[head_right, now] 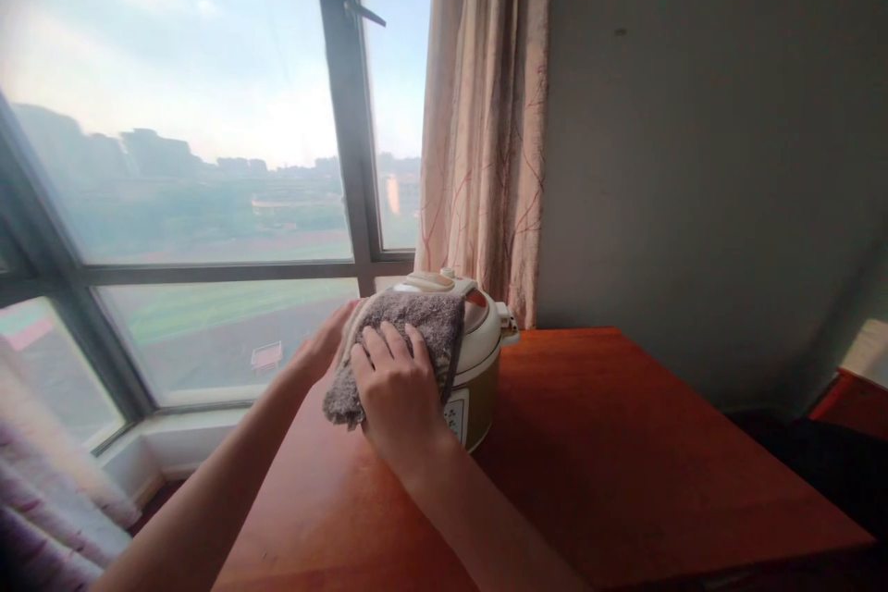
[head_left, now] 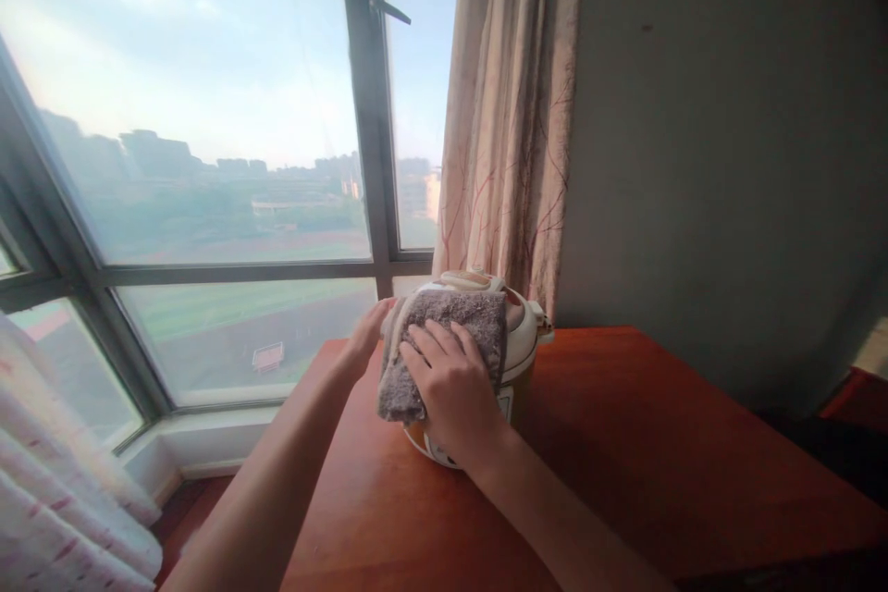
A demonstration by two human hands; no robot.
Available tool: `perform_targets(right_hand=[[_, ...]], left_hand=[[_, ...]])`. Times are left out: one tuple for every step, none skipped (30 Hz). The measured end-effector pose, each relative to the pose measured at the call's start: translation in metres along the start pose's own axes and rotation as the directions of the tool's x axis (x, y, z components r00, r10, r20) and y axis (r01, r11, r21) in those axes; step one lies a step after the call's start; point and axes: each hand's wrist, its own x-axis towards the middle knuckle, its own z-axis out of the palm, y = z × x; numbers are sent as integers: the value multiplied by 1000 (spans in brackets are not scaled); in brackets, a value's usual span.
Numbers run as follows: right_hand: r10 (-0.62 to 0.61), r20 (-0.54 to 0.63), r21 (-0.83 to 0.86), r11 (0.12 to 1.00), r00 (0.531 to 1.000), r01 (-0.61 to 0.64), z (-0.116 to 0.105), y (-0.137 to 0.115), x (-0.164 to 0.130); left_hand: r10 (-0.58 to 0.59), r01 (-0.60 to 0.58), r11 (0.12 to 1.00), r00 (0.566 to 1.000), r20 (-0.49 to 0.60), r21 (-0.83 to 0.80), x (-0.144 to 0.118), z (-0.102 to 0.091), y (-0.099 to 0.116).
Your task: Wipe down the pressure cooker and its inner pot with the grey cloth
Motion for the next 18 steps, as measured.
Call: perform_targets(right_hand=[[-7,-25,19,1000,1000,7,-1,5,-11],[-13,-54,38,999,998,15,-2,11,-22],[-16,-88,52,998,996,21,-3,18,-32],[-18,-126,61,998,992,26,-3,26,-41],[-17,-160,64,998,987,27,-3,35,-50],[-10,-190,61,998,982,22,-3,45,-57],[5,-215,59,998,977,8,-3,56,-63],[28,-236,61,998,971,-14,-3,67,-67],[57,-256,72,997,965,-39,-3,78,-70],[85,-268,93,994,960,-62,-3,89,-71],[113,-276,122,989,954,-81,-2,101,-70],[139,-283,155,983,949,-98,-2,112,-67],[164,-284,191,975,945,-112,-1,123,-62],[190,-282,223,966,940,-128,-1,134,-55],[219,-278,253,956,935,-149,-2,145,-46],[252,-262,275,945,932,-178,-2,154,-36],[289,-237,289,933,928,-217,-3,164,-25],[329,-187,296,917,925,-267,-4,172,-12]], left_hand=[[-4,5,999,1000,-14,48,0,1,0],[-5,9,995,999,-47,97,-1,3,0],[3,10,990,996,-89,142,-1,4,0],[22,1,983,992,-124,184,0,6,1],[49,-15,975,988,-148,221,0,8,2],[82,-40,967,984,-158,250,1,10,3],[117,-72,960,981,-154,271,1,13,5],[152,-107,953,978,-142,285,2,15,6],[182,-139,946,975,-126,293,2,18,8],[205,-163,940,972,-111,299,2,20,9],[217,-179,936,971,-98,303,2,22,9],[222,-186,934,971,-87,304,2,24,9],[221,-187,935,972,-81,302,2,25,9],[217,-185,937,973,-78,298,2,25,8],[212,-182,939,974,-75,292,1,25,7],[208,-180,941,976,-70,286,1,24,5],[206,-180,942,977,-64,283,1,22,4],[208,-184,941,976,-58,284,1,20,3]])
